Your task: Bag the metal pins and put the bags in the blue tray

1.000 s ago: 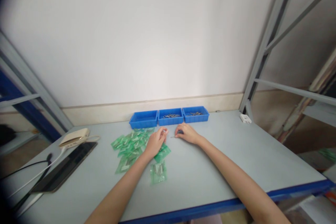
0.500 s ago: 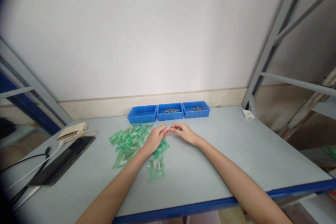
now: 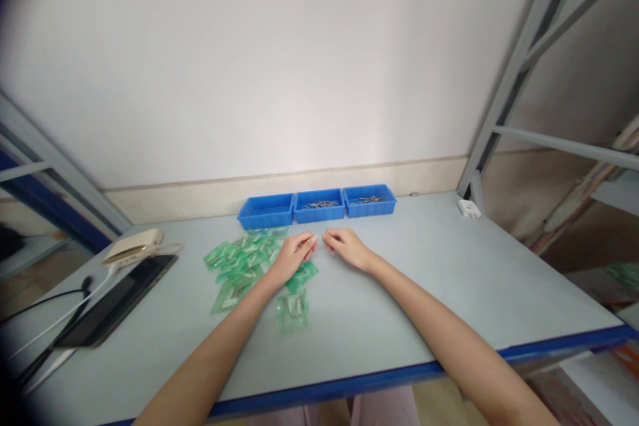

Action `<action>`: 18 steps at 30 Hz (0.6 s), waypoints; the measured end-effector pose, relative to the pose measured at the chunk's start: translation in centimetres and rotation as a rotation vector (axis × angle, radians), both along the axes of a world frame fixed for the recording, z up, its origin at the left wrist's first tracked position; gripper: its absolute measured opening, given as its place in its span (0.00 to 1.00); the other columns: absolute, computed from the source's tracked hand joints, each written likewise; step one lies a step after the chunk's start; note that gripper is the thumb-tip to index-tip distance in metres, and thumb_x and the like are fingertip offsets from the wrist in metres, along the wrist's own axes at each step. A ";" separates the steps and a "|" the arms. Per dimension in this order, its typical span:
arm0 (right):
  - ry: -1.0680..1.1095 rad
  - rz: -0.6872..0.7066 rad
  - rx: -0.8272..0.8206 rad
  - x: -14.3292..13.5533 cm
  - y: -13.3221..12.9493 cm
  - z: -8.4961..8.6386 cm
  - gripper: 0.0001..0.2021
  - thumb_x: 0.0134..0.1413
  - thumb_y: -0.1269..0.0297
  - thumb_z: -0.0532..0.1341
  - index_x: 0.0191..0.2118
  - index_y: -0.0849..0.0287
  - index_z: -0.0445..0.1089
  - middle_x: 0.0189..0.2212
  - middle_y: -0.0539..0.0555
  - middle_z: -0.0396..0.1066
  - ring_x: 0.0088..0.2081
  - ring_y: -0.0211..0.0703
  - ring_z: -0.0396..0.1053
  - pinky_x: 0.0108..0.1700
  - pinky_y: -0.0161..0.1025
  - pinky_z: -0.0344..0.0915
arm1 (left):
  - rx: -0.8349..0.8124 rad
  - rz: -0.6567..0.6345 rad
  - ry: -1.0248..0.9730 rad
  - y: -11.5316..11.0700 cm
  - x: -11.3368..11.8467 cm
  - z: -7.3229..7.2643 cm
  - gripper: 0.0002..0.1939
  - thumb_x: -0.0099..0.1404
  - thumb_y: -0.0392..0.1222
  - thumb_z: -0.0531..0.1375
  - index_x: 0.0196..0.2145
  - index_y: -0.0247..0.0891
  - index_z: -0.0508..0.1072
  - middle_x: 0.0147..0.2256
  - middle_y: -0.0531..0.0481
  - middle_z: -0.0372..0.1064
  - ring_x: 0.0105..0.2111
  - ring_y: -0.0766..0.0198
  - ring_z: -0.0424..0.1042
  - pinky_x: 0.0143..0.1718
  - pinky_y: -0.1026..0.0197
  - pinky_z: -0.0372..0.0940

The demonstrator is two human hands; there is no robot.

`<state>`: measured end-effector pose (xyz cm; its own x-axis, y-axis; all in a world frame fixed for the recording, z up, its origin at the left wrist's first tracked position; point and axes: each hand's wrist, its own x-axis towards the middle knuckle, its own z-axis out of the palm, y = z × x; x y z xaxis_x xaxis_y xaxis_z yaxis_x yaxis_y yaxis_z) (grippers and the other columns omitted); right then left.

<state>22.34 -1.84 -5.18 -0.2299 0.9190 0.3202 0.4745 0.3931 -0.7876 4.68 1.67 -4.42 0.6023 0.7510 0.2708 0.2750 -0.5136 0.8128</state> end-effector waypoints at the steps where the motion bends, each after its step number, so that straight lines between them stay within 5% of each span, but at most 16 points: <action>1: -0.005 -0.005 0.000 -0.1 0.0 -0.1 0.20 0.60 0.56 0.48 0.20 0.60 0.60 0.19 0.48 0.61 0.25 0.36 0.59 0.31 0.34 0.55 | -0.010 0.003 -0.012 0.0 0.0 -0.1 0.19 0.64 0.51 0.47 0.22 0.36 0.62 0.16 0.57 0.55 0.18 0.70 0.55 0.23 0.66 0.51; 7: 0.082 -0.045 0.051 -0.2 0.4 -0.4 0.12 0.56 0.55 0.55 0.33 0.60 0.65 0.28 0.49 0.66 0.30 0.37 0.62 0.35 0.34 0.57 | -0.032 0.031 -0.068 0.4 0.1 -0.2 0.14 0.62 0.49 0.50 0.31 0.35 0.66 0.18 0.57 0.58 0.18 0.70 0.57 0.23 0.67 0.53; 13: 0.001 0.004 -0.004 -0.3 -0.2 0.1 0.21 0.60 0.54 0.49 0.20 0.60 0.61 0.19 0.48 0.59 0.25 0.36 0.59 0.32 0.34 0.55 | -0.083 -0.013 -0.072 -0.1 0.0 0.4 0.19 0.62 0.50 0.50 0.21 0.35 0.64 0.15 0.58 0.52 0.17 0.71 0.53 0.21 0.67 0.51; 18: 0.068 -0.035 0.041 -0.3 0.3 -0.2 0.14 0.56 0.55 0.54 0.30 0.61 0.66 0.26 0.50 0.66 0.28 0.37 0.62 0.34 0.34 0.57 | -0.100 0.015 -0.116 0.0 0.1 0.2 0.13 0.61 0.49 0.52 0.28 0.35 0.65 0.16 0.58 0.54 0.17 0.70 0.54 0.21 0.67 0.51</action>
<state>22.00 -1.55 -5.40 -0.1740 0.9118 0.3720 0.4343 0.4101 -0.8020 4.76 1.71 -4.20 0.5595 0.7867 0.2610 0.1835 -0.4246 0.8866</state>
